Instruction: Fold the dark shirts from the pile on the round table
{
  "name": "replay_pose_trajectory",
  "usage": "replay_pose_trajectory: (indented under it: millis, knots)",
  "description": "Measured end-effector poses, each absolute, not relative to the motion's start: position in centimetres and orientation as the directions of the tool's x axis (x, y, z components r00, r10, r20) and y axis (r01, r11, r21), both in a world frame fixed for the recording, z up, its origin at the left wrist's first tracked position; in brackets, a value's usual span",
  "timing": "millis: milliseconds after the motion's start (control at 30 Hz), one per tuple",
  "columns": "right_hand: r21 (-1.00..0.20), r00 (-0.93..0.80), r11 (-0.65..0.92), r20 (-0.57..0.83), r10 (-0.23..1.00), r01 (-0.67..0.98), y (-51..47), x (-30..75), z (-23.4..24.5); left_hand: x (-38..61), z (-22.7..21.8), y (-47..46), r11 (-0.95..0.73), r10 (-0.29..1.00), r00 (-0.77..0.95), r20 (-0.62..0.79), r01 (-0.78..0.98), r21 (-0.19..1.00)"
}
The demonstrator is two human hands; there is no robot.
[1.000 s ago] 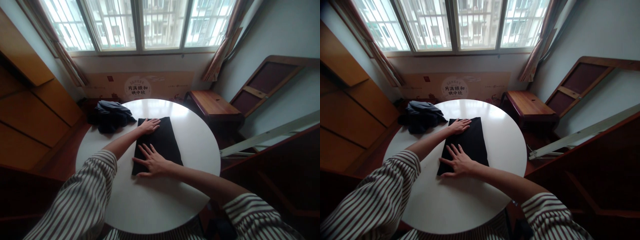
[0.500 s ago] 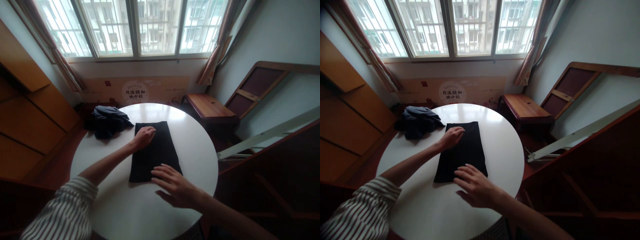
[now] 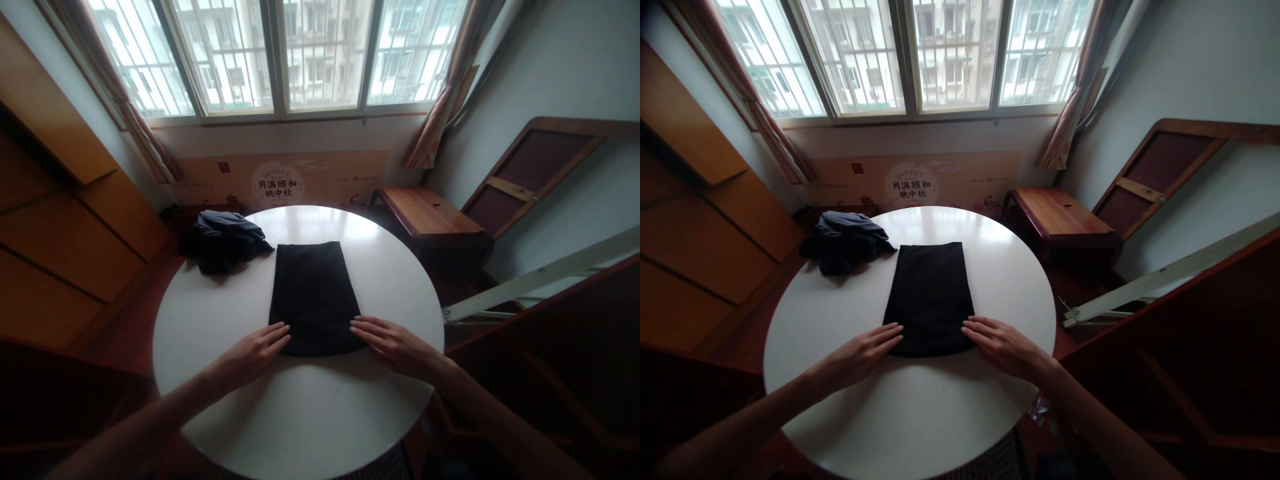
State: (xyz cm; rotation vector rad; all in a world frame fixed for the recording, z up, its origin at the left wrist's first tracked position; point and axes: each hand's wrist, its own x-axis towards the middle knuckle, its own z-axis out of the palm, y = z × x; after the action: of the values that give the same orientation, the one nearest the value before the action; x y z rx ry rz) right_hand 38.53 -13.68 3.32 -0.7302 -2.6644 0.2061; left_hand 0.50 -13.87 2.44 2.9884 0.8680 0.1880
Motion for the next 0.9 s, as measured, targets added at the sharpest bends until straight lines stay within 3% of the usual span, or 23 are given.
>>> replay_pose_trajectory:
  millis: [167, 367, 500, 600, 667, 767, 900]
  knots:
    - [-0.334, -0.772, 0.866, 0.407, 0.489, 0.373, -14.3, 38.4, 3.2, -0.3, 2.4, -15.1, -0.84, 0.543, 0.817, 0.195, 0.524, 0.14]
    - [-0.548, -0.718, 0.801, 0.455, 0.527, 0.241, -18.3, 38.1, 4.8, -0.8, 5.1, -18.9, -0.757, 0.607, 0.751, 0.26, 0.446, 0.478]
    - [-0.699, -0.557, 0.671, 0.464, 0.689, 0.248, -18.5, 37.6, 5.5, -0.5, 6.4, -18.0, -0.614, 0.754, 0.553, 0.355, 0.398, 0.682]
    - [-0.852, -0.314, 0.453, 0.368, 0.875, 0.263, -15.8, 36.6, 5.9, 0.4, 6.6, -14.2, -0.428, 0.891, 0.337, 0.306, 0.397, 0.812]
    - [-0.938, -0.175, 0.292, 0.261, 0.949, 0.185, -12.8, 35.7, 6.2, 1.3, 6.5, -10.6, -0.318, 0.944, 0.198, 0.262, 0.348, 0.882]
    - [-0.994, -0.104, 0.094, 0.087, 0.991, 0.059, -7.9, 34.5, 6.3, 2.5, 5.9, -4.5, -0.185, 0.981, 0.092, 0.168, 0.231, 0.955]
    - [-0.993, -0.059, -0.024, -0.031, 0.998, 0.116, -2.8, 33.7, 5.5, 3.5, 4.5, 1.7, -0.048, 0.999, 0.026, 0.043, 0.213, 0.976]
